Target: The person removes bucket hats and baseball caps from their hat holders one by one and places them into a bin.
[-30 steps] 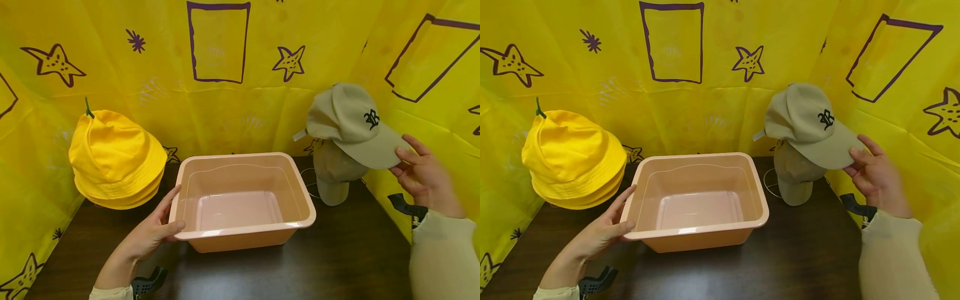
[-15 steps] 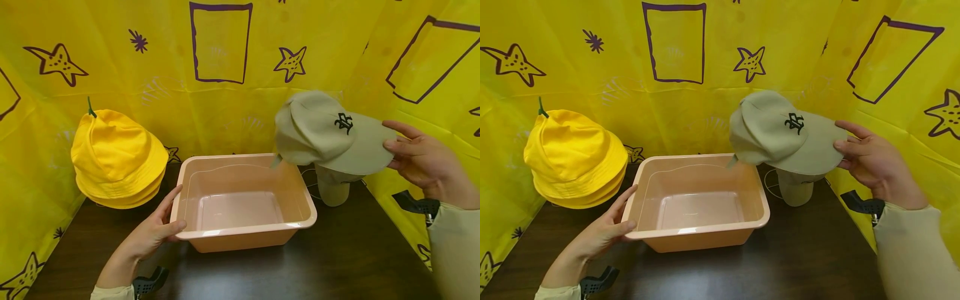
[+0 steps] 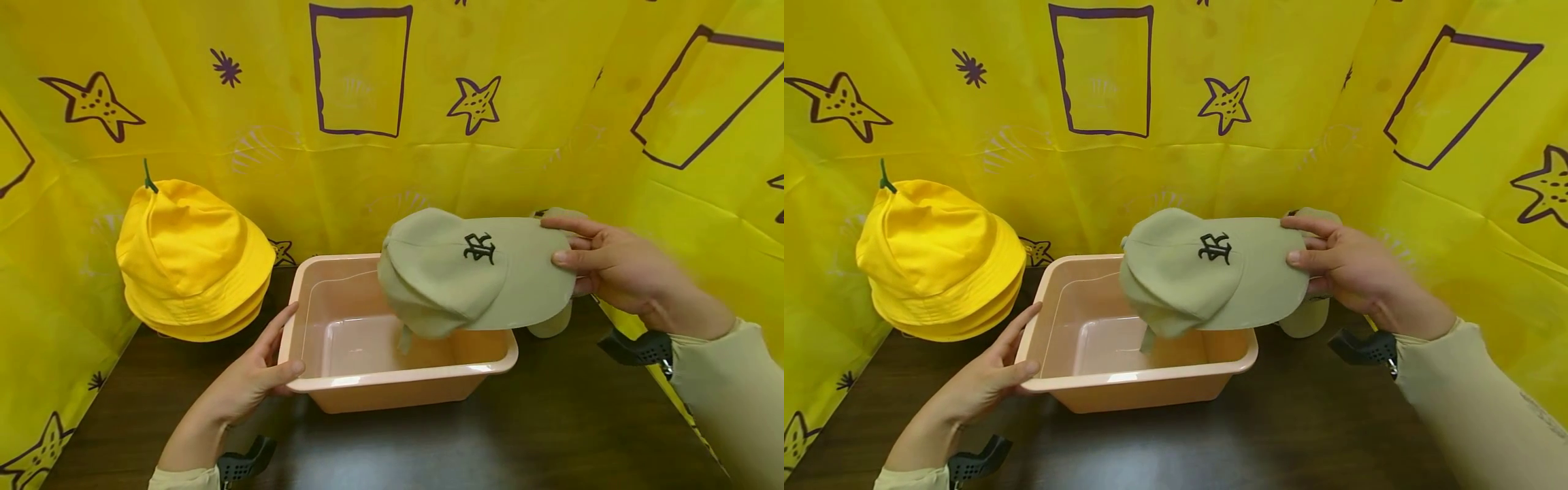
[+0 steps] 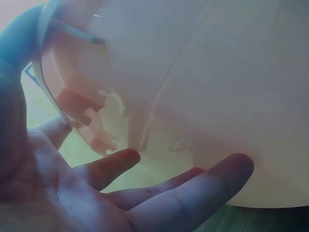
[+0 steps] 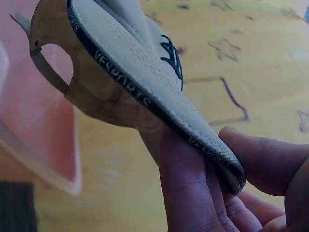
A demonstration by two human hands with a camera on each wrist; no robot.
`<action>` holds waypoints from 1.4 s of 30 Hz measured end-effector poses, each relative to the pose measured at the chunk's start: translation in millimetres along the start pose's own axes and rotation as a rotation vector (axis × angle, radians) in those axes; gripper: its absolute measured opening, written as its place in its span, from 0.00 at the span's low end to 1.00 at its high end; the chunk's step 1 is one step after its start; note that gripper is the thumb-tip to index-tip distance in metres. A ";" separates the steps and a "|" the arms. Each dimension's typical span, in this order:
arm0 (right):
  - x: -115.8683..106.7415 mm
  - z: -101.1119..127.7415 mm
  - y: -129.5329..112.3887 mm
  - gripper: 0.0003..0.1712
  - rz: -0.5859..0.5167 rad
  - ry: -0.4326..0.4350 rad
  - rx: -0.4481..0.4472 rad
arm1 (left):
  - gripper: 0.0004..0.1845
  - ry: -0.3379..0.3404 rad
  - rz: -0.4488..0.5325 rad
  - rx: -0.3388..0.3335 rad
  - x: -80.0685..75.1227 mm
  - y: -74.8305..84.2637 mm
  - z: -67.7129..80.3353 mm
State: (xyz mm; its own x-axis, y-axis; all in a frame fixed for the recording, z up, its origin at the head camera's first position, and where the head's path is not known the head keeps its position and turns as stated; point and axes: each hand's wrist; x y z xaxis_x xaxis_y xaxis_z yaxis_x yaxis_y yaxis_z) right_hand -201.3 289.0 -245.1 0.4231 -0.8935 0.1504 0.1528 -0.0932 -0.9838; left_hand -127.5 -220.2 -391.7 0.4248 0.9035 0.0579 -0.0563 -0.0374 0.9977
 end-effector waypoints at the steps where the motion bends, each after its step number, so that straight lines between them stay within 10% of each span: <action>1: 5.8 -3.6 1.1 0.32 0.016 -0.003 0.013 | 0.50 0.000 0.002 0.000 0.2 0.0 0.0; 24: 104.4 -89.4 32.5 0.34 0.266 -0.072 0.235 | 0.48 -0.002 0.008 0.023 1.6 1.4 0.8; 36: 109.2 -113.2 59.8 0.33 0.480 -0.081 0.303 | 0.48 -0.005 -0.001 0.039 0.9 0.7 0.2; 42: 108.0 -110.1 51.1 0.38 0.758 -0.182 0.443 | 0.48 -0.009 -0.007 0.024 1.9 1.8 0.5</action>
State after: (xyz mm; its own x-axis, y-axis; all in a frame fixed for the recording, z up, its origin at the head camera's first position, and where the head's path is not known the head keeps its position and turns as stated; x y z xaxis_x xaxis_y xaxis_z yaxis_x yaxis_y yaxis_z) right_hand -246.2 139.4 -289.8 0.6803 -0.5588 -0.4743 0.0895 0.7056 -0.7030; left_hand -126.4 -218.8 -389.8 0.4332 0.8999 0.0509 -0.0315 -0.0414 0.9986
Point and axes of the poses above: each hand's wrist, its own z-axis away from the middle knuckle, its own x-axis out of the palm, y = z × x, and after that the axes turned 2 degrees about -z, right-handed
